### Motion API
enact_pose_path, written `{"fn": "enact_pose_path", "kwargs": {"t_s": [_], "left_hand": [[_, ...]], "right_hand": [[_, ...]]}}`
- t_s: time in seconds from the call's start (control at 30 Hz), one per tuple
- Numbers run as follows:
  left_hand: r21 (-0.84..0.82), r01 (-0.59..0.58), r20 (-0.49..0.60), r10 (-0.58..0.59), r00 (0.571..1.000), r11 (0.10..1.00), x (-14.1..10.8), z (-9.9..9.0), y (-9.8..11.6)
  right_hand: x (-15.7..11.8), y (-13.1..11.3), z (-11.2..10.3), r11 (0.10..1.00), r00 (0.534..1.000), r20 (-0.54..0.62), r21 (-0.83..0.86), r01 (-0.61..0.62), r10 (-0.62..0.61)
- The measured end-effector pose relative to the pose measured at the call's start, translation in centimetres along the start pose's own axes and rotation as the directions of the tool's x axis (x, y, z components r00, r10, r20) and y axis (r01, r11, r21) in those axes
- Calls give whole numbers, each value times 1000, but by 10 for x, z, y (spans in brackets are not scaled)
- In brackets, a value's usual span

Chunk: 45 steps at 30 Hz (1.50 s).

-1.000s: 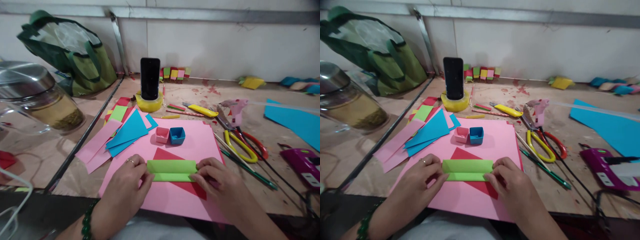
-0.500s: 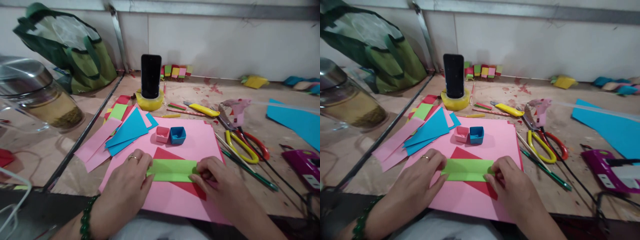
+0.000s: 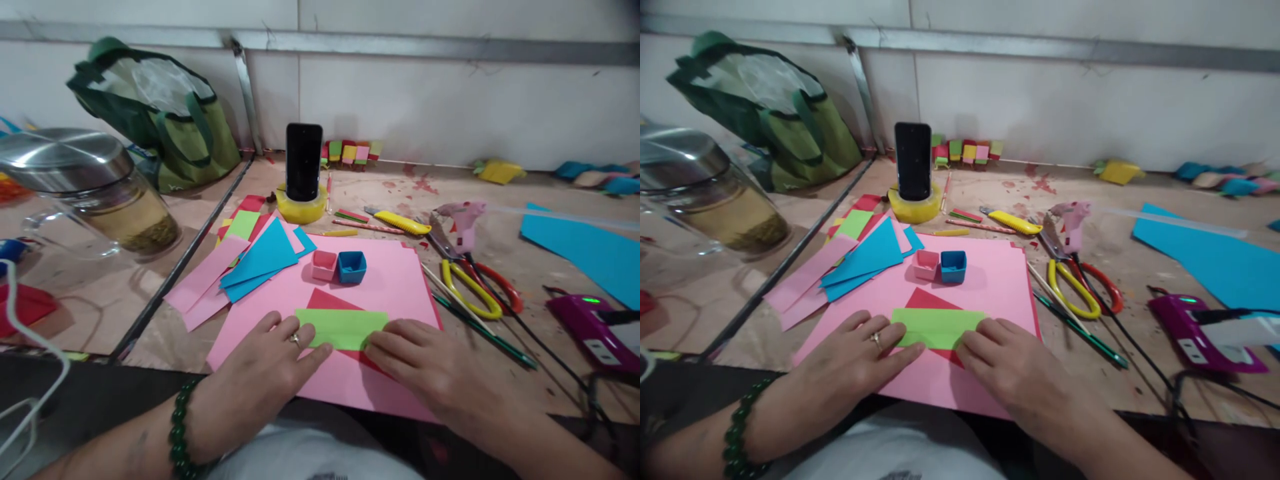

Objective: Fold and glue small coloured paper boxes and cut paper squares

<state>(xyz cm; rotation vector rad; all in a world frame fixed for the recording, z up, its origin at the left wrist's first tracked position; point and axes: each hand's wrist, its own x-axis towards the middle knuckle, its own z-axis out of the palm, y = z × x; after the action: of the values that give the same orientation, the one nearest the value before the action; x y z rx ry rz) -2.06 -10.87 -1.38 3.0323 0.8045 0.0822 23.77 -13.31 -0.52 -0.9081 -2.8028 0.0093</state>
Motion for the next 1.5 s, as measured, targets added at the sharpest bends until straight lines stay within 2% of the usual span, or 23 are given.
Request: {"fn": "enact_pose_path", "kwargs": {"t_s": [0.13, 0.27, 0.43, 0.53, 0.57, 0.7, 0.77, 0.87, 0.93, 1.0, 1.07, 1.13, 1.17, 1.2, 1.3, 1.37, 1.43, 1.5], "left_hand": [[2, 9, -78, -9, 997, 1000, -15, 5, -2], [-25, 81, -168, -84, 982, 996, -27, 5, -3], [-70, 212, -272, -223, 936, 975, -34, -2, -5], [-149, 307, -334, -340, 879, 940, -22, -6, 1], [-184, 314, -318, -359, 877, 931, -15, -7, 4], [-235, 232, -132, -268, 954, 944, 11, -4, 13], [-222, 219, -94, -244, 965, 950, 19, 1, 14], [-205, 206, -116, -233, 966, 957, 21, 9, 11], [-215, 182, -191, -224, 956, 959, 19, 12, 9], [-277, 175, -341, -267, 901, 945, 15, 11, 6], [-415, 159, -485, -365, 794, 896, 12, 7, 4], [-600, 83, -536, -477, 697, 796, 9, 1, 3], [-685, 23, -526, -516, 676, 728, 8, -2, 3], [-756, -40, -504, -541, 673, 654, 8, -5, 4], [-874, -178, -435, -563, 703, 453, 11, -9, 6], [-903, -217, -410, -588, 697, 371, 14, -10, 7], [-922, -240, -382, -606, 698, 304, 17, -10, 7], [-931, -257, -361, -570, 738, 258, 18, -10, 7]], "right_hand": [[-24, 3, 1, 998, 992, -111, -18, -54, 52], [-34, -1, 6, 995, 989, -113, -20, -96, 93], [-25, -7, 3, 983, 972, -143, 13, -185, 185], [-10, -9, -5, 966, 955, -150, 51, -252, 257], [-5, -9, -6, 961, 948, -159, 50, -272, 276], [15, -6, -2, 919, 907, -166, -10, -394, 387], [20, -3, 2, 878, 874, -107, -18, -478, 473], [19, 3, 4, 804, 805, 3, 53, -592, 593], [15, 5, -1, 777, 784, 19, 125, -617, 620], [9, 5, -10, 806, 824, -16, 218, -550, 567], [3, 2, -20, 865, 897, -87, 319, -387, 433], [0, -5, -26, 899, 938, -155, 368, -237, 311], [1, -9, -28, 910, 940, -189, 363, -200, 283], [2, -14, -27, 922, 934, -233, 341, -183, 271], [12, -24, -20, 962, 908, -370, 251, -105, 195], [19, -28, -16, 981, 905, -412, 194, -24, 103], [23, -29, -16, 992, 907, -419, 126, 5, 49], [25, -28, -20, 998, 882, -472, 58, 15, 14]]}}
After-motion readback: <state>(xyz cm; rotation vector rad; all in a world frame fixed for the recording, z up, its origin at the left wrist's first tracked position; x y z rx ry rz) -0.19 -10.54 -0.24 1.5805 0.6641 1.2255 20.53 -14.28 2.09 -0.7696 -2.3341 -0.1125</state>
